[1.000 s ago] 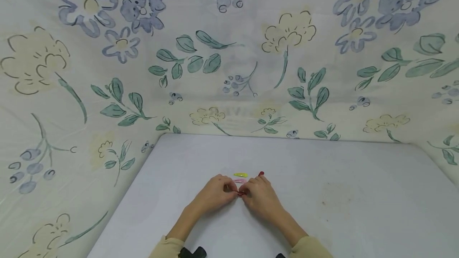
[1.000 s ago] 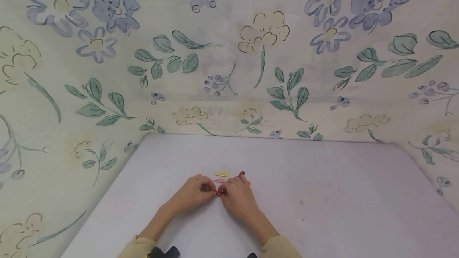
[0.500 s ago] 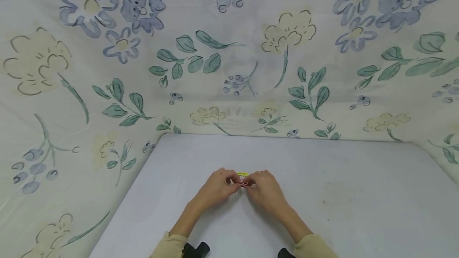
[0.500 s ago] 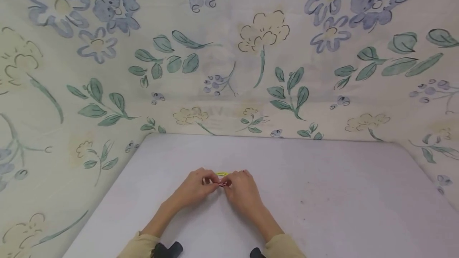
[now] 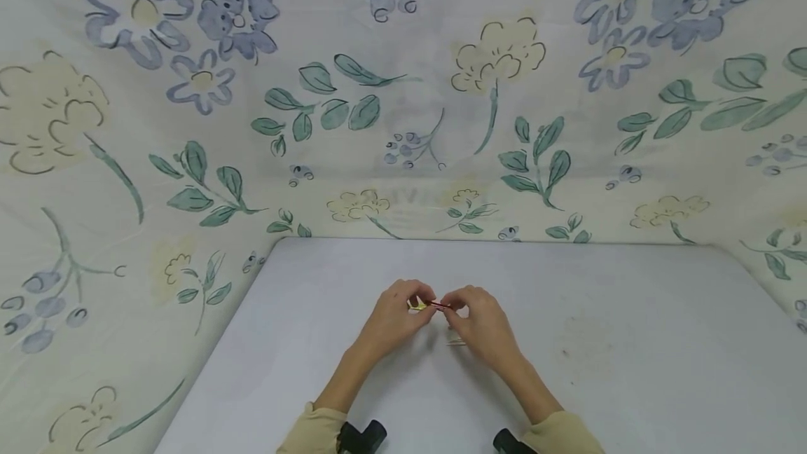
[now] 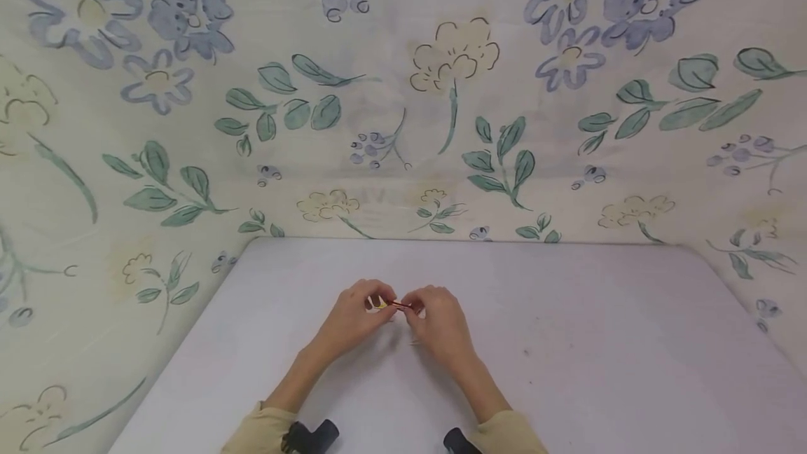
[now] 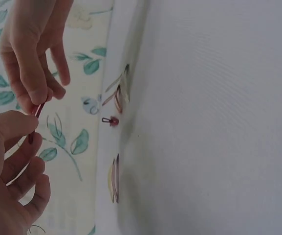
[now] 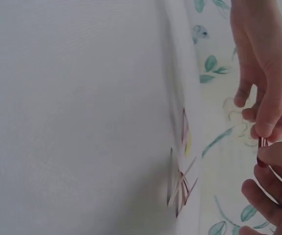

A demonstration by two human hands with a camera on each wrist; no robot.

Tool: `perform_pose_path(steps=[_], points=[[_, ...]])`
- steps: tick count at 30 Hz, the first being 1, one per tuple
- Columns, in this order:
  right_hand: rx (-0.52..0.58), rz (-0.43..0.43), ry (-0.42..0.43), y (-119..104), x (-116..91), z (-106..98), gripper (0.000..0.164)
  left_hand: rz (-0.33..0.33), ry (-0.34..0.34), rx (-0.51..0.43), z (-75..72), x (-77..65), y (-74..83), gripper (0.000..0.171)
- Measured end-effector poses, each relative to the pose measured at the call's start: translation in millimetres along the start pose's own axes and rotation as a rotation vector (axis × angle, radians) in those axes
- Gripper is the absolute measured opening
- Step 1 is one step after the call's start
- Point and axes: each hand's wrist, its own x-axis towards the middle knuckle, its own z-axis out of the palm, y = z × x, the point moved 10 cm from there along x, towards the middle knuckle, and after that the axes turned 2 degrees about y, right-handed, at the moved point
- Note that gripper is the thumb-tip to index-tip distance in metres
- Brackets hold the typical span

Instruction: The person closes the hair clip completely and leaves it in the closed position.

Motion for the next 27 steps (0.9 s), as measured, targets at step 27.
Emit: perform_pose_path(steps=[27], points=[[0.115,0.025,0.271,21.4,-13.0,-33.6,0.019,0.026,0.233,-0.117,16.8,8.0,21.3,0.013]])
